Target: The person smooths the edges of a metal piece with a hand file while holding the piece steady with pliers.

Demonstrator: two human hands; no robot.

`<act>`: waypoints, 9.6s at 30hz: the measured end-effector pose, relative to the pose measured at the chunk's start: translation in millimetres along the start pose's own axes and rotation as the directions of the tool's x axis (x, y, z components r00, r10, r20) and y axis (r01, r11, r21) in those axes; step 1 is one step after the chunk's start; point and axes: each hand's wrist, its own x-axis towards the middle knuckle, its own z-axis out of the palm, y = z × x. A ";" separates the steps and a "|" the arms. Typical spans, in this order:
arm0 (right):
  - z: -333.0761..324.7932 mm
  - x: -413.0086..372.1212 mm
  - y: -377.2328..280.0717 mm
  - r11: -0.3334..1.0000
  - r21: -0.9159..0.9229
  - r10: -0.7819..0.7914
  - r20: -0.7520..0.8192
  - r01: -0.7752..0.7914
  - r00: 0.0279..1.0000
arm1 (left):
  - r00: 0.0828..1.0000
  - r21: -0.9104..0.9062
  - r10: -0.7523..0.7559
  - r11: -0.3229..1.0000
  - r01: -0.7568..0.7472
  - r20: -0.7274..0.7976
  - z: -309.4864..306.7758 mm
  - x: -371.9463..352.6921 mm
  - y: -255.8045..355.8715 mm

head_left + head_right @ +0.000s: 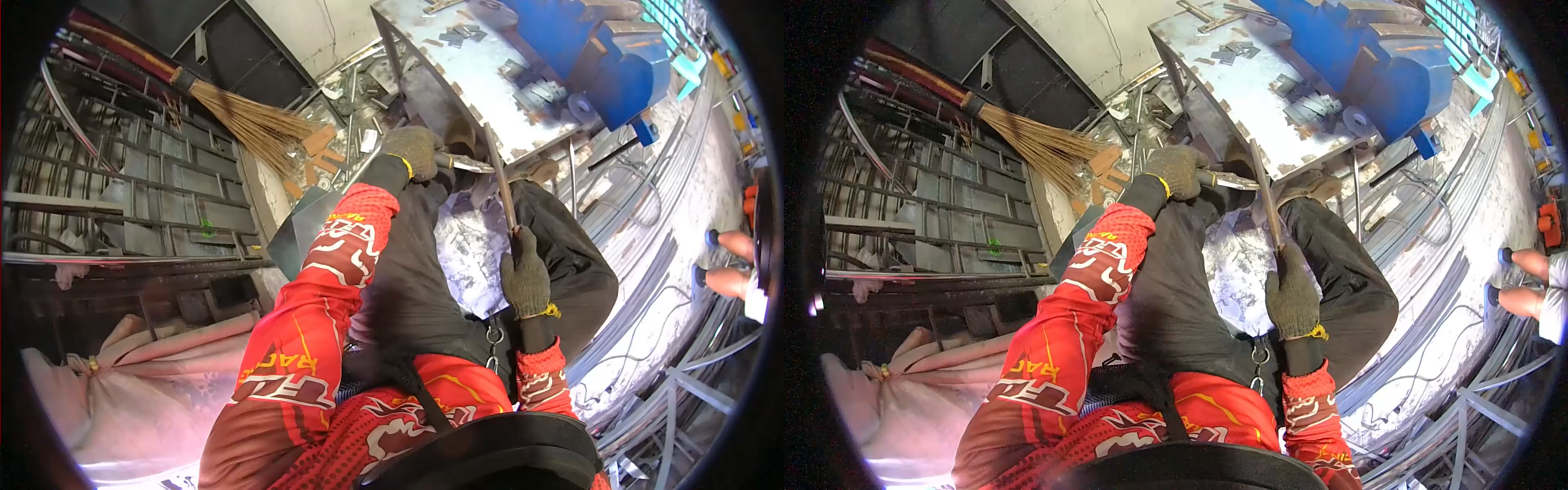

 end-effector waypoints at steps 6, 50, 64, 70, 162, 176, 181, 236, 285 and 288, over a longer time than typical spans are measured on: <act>11.2 80.5 -26.8 0.995 -0.002 0.102 0.082 -0.103 0.991 | 0.997 0.045 -0.073 0.996 0.074 -0.022 4.7 -3.2 1.9; 4.6 24.0 0.5 0.997 0.063 0.043 0.022 -0.044 0.999 | 0.998 0.053 0.021 0.998 -0.017 -0.062 2.8 1.2 4.4; -8.6 3.2 -8.4 0.980 -0.012 0.196 0.173 -0.197 0.965 | 1.000 0.085 -0.007 0.996 0.006 0.006 -5.1 -1.5 10.7; -0.3 103.2 -23.0 0.997 0.026 0.064 0.119 -0.068 0.991 | 1.000 0.056 -0.023 0.998 0.023 -0.004 -8.5 -5.0 14.3; -71.0 7.3 2.3 0.961 -0.011 0.251 -0.387 -0.277 0.887 | 0.996 -0.791 0.018 -0.607 0.077 0.084 151.2 22.5 212.6; -37.7 20.4 -58.3 0.939 0.249 0.258 -0.060 -0.236 0.964 | 0.662 -0.184 0.650 -0.751 0.634 -0.374 267.6 39.7 224.8; -28.2 28.9 -57.2 0.959 0.236 0.184 -0.106 -0.155 0.977 | 0.706 -0.210 0.533 -0.842 0.496 -0.466 217.5 39.7 197.9; -15.6 48.2 -56.1 0.964 0.073 0.246 0.132 -0.257 0.960 | 0.857 -0.621 0.516 -0.673 0.401 -0.006 200.6 15.0 196.3; -21.5 8.5 -62.5 0.954 -0.018 0.299 0.090 -0.299 0.950 | 0.809 -0.924 0.585 -0.341 0.171 -0.066 237.9 70.3 195.1; -7.8 38.2 -47.1 0.982 -0.006 0.189 0.018 -0.189 0.982 | 0.810 -0.937 0.584 -0.309 0.160 -0.054 243.0 33.2 170.4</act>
